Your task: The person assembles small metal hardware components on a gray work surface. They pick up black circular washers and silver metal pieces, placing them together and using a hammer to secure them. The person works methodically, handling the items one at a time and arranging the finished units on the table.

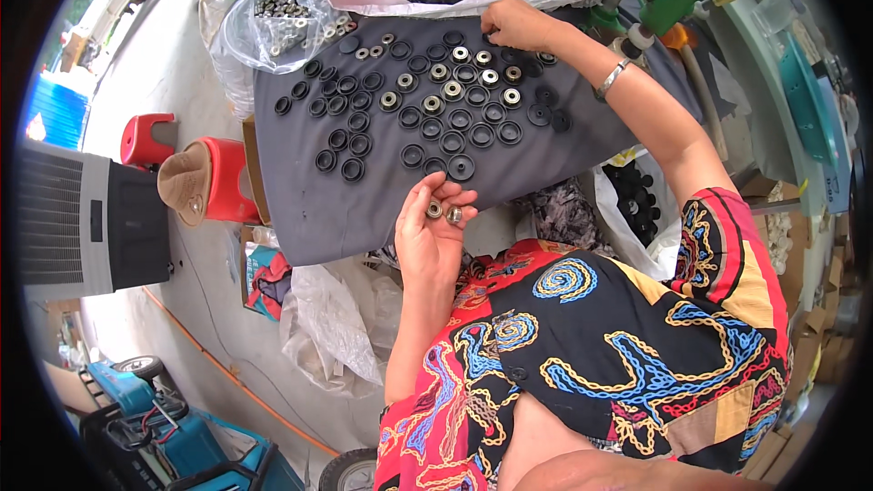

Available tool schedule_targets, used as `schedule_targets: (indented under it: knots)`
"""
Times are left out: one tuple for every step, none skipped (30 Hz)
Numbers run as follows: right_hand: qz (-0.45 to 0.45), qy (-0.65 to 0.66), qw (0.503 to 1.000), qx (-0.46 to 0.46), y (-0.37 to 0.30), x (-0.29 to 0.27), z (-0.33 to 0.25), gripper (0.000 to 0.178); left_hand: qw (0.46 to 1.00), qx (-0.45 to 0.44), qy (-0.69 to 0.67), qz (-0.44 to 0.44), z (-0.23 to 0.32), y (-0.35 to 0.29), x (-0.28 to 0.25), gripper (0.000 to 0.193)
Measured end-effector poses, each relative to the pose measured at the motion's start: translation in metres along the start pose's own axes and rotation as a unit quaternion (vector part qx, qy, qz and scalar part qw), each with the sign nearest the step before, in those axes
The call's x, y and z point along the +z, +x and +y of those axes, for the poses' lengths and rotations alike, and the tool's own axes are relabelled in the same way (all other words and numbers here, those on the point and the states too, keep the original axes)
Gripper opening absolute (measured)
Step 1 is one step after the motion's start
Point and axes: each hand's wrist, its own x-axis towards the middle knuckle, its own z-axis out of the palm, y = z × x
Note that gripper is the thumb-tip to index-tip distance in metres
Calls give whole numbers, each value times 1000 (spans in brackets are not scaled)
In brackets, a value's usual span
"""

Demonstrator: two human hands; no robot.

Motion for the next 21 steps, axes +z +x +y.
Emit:
schedule_targets:
  knots:
    - [-3, 3, 1000, 5, 0, -2, 0, 24, 1000, 0, 0, 0, 0, 0, 0, 25]
    - [-4, 2, 1000, 6, 0, -2, 0, 24, 1000, 0, 1, 1, 0, 0, 0, 24]
    - [-5, 2, 1000, 7, 0, -2, -1, 24, 1000, 0, 1, 1, 0, 0, 0, 24]
    - [-6, 2, 1000, 8, 0, -3, -1, 24, 1000, 0, 1, 2, 0, -1, 0, 24]
    - [-6, -2, 1000, 5, -1, -2, -2, 24, 1000, -1, 1, 3, -1, -2, 0, 24]
    - [-7, -7, 1000, 2, -1, -1, -2, 23, 1000, -1, 1, 4, -1, -4, 0, 24]
    - [-6, -13, 1000, -1, 0, -1, -2, 23, 1000, -1, 4, 4, -1, -4, 0, 24]
    - [-7, -17, 1000, 2, 1, 0, -1, 23, 1000, -1, 7, 4, -1, -5, 1, 23]
    - [-7, -21, 1000, 4, 2, 0, -1, 22, 1000, -1, 10, 4, -1, -5, 2, 23]
    - [-7, -24, 1000, 6, 3, 0, -2, 22, 1000, -2, 9, 3, 0, -5, 2, 23]
    - [-8, -28, 1000, 7, 3, 1, -3, 21, 1000, -3, 9, 2, -1, -3, 1, 23]
    - [-8, -31, 999, 7, 2, 0, -3, 20, 1000, -4, 10, 0, -1, -3, 2, 23]
    - [-6, -37, 999, 7, 3, -2, -3, 20, 1000, -4, 11, 1, 0, -3, 5, 23]
    - [-17, -36, 999, 8, 4, -2, -2, 19, 1000, -4, 13, 1, 0, -3, 9, 23]
    - [-27, -36, 999, 9, 5, 0, 0, 19, 1000, -4, 15, 1, 1, -3, 12, 23]
    - [-40, -33, 999, 6, 7, -2, -5, 19, 1000, 0, 18, 1, 1, -2, 10, 25]
    - [10, -70, 997, -16, 5, -4, -8, 20, 1000, -6, 9, 5, 1, -3, 9, 25]
    - [62, -107, 992, -37, -3, -3, -12, 20, 1000, -11, 1, 9, 1, -3, 8, 26]
    - [114, -142, 981, -67, -8, -3, -23, 21, 1000, -7, -11, 15, 3, 0, 4, 27]
    - [151, -147, 971, -108, -11, -4, -40, 23, 999, -15, -18, -24, 3, 3, -9, 36]
    - [189, -99, 961, -174, -23, -9, -66, 18, 1000, -16, -18, -15, 3, 2, -9, 37]
